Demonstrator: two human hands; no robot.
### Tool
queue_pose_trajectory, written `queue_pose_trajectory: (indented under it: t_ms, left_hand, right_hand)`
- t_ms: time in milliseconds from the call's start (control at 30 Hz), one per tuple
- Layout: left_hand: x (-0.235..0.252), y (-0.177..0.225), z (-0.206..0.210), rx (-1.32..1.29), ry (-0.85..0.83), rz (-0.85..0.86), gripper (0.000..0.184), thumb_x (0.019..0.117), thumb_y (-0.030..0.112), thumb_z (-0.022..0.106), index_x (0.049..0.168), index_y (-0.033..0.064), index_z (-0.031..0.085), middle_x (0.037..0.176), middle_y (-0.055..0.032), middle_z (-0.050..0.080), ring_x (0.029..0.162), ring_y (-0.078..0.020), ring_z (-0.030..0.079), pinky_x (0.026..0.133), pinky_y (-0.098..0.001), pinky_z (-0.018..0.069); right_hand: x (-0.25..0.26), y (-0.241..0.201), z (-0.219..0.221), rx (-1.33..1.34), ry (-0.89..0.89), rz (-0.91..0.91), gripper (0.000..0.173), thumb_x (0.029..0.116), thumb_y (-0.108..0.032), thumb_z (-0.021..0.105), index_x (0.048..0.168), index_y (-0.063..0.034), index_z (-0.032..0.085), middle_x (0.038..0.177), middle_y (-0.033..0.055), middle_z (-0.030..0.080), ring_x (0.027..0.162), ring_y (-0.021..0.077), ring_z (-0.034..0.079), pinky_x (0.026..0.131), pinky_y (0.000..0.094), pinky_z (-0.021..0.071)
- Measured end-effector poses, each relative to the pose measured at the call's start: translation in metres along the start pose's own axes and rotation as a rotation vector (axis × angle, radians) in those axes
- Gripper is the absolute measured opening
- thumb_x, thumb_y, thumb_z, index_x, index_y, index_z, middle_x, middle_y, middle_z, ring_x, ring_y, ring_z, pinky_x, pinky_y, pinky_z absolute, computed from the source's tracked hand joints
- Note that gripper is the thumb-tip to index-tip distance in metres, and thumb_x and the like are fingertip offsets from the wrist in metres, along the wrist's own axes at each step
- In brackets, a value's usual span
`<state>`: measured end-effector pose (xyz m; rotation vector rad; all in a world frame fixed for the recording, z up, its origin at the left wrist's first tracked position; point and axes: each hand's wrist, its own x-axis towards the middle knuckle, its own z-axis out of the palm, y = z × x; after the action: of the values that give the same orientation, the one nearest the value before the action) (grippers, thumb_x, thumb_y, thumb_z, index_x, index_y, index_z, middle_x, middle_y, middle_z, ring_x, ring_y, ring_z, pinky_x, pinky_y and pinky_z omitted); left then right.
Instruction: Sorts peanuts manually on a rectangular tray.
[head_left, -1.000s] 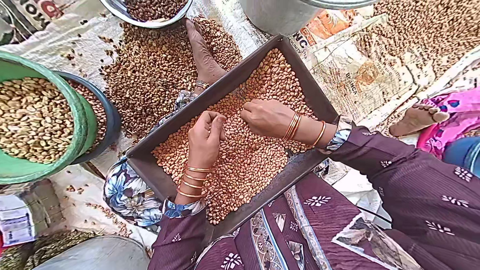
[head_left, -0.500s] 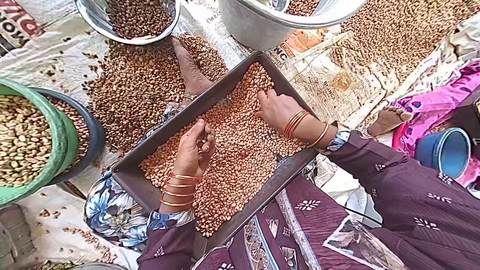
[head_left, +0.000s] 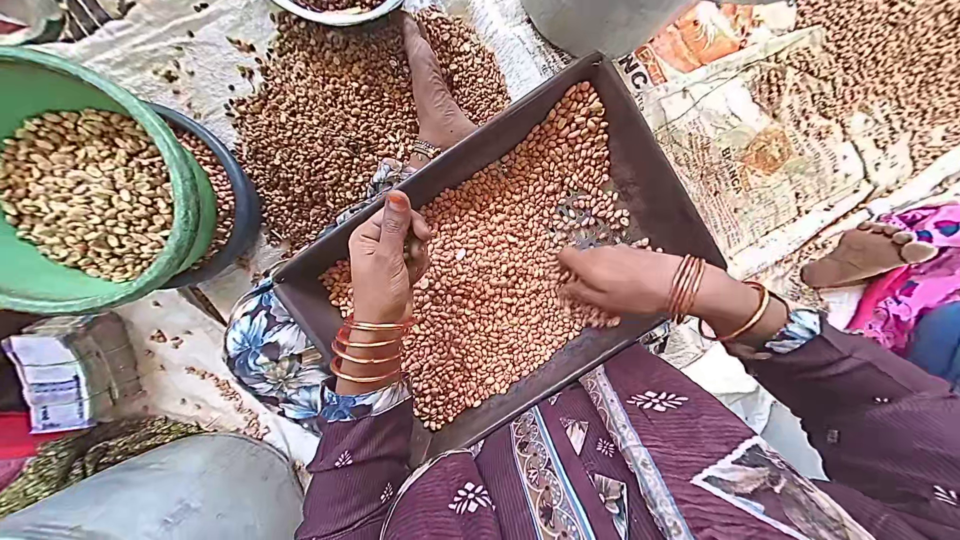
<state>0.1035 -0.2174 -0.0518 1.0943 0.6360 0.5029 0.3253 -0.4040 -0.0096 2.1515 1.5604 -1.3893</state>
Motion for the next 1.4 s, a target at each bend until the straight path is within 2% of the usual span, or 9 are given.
queue_pose_trajectory:
  t_ms: [100,200,433,633,767,900,1100,1233,1400]
  left_hand:
    - [-0.002,0.002,-0.002,0.256,-0.042,0.13,0.038,0.1097,0.036,0.048,0.083,0.0156,0.065,0.051,0.0112,0.042,0.039,0.0011,0.034,0.038,-0.0133,0.0304]
    - [0.004,0.001,-0.009,0.755,-0.115,0.217,0.026,0.109,0.027,0.049,0.108,0.0122,0.072,0.065,0.0111,0.053,0.05,0.0035,0.046,0.048,-0.0142,0.0404]
    - [-0.004,-0.013,0.011,1.446,-0.231,0.148,0.029,0.1076,0.03,0.053,0.123,0.008,0.064,0.069,-0.0143,0.065,0.059,-0.0378,0.065,0.054,-0.0554,0.0502]
    - [0.002,-0.015,0.005,1.315,-0.205,0.173,0.028,0.1076,0.027,0.051,0.117,0.0045,0.065,0.072,-0.014,0.066,0.062,-0.0338,0.066,0.057,-0.0512,0.0523]
    - [0.003,-0.007,-0.007,0.431,-0.136,0.08,0.018,0.1108,0.02,0.04,0.106,0.0128,0.056,0.06,0.0106,0.044,0.047,0.0009,0.04,0.046,-0.0151,0.0362]
    - [0.001,0.003,-0.013,-0.013,-0.031,0.064,0.044,0.1135,0.03,0.022,0.081,0.0224,0.052,0.062,0.0107,0.051,0.049,0.0002,0.044,0.045,-0.0142,0.0367]
    - [-0.014,0.006,-0.032,0.768,0.031,0.189,0.03,0.1094,0.031,0.049,0.092,0.0124,0.065,0.063,0.0102,0.054,0.051,0.0029,0.048,0.05,-0.0134,0.04]
    - [-0.016,0.0,-0.035,1.242,-0.027,0.193,0.026,0.1083,0.027,0.052,0.118,0.0085,0.067,0.071,-0.0082,0.064,0.056,-0.0206,0.059,0.056,-0.0398,0.0501]
    - [-0.014,0.0,-0.031,1.452,-0.161,0.032,0.028,0.1075,0.027,0.054,0.127,0.0094,0.062,0.075,-0.0161,0.068,0.066,-0.0392,0.068,0.06,-0.0582,0.0529]
  right_hand:
    - [0.004,-0.006,0.003,0.219,0.2,-0.492,0.024,0.1045,-0.021,0.056,0.124,-0.0079,0.06,0.103,0.0028,0.07,0.079,0.0102,0.071,0.071,0.0316,0.0636]
    - [0.02,-0.011,-0.011,-0.01,0.511,-0.489,0.019,0.1008,-0.016,0.06,0.115,-0.0065,0.068,0.101,0.0105,0.068,0.081,0.0249,0.069,0.069,0.0444,0.0565]
    - [0.069,-0.012,-0.003,-0.205,0.59,-0.547,0.015,0.1002,-0.003,0.057,0.104,-0.0016,0.071,0.099,0.0165,0.069,0.091,0.0328,0.071,0.077,0.0444,0.0585]
    - [0.065,-0.009,-0.014,-0.106,0.562,-0.538,0.016,0.0976,-0.009,0.057,0.101,-0.0039,0.072,0.094,0.0137,0.068,0.081,0.0288,0.069,0.069,0.0448,0.0553]
    - [0.067,-0.009,-0.009,-0.115,0.517,-0.658,0.015,0.0987,-0.008,0.06,0.098,-0.0043,0.074,0.094,0.0133,0.067,0.083,0.0272,0.068,0.071,0.0406,0.0561]
    - [0.073,-0.01,-0.008,-0.158,0.484,-0.67,0.012,0.0983,-0.009,0.062,0.095,-0.0026,0.072,0.091,0.0143,0.068,0.083,0.0293,0.069,0.073,0.0424,0.0564]
    - [0.079,-0.012,-0.029,0.042,0.293,-0.607,0.011,0.0941,-0.01,0.065,0.1,-0.0053,0.073,0.088,0.0058,0.071,0.077,0.0169,0.067,0.073,0.0377,0.0555]
    - [0.076,-0.021,-0.054,0.447,0.107,-0.376,0.01,0.0948,-0.006,0.062,0.104,-0.0094,0.063,0.091,0.0008,0.071,0.071,0.0093,0.071,0.067,0.0297,0.0624]
    - [0.076,-0.016,-0.046,0.074,0.165,-0.611,0.01,0.0915,-0.013,0.068,0.098,-0.0101,0.075,0.093,0.0023,0.069,0.084,0.012,0.066,0.078,0.0332,0.055]
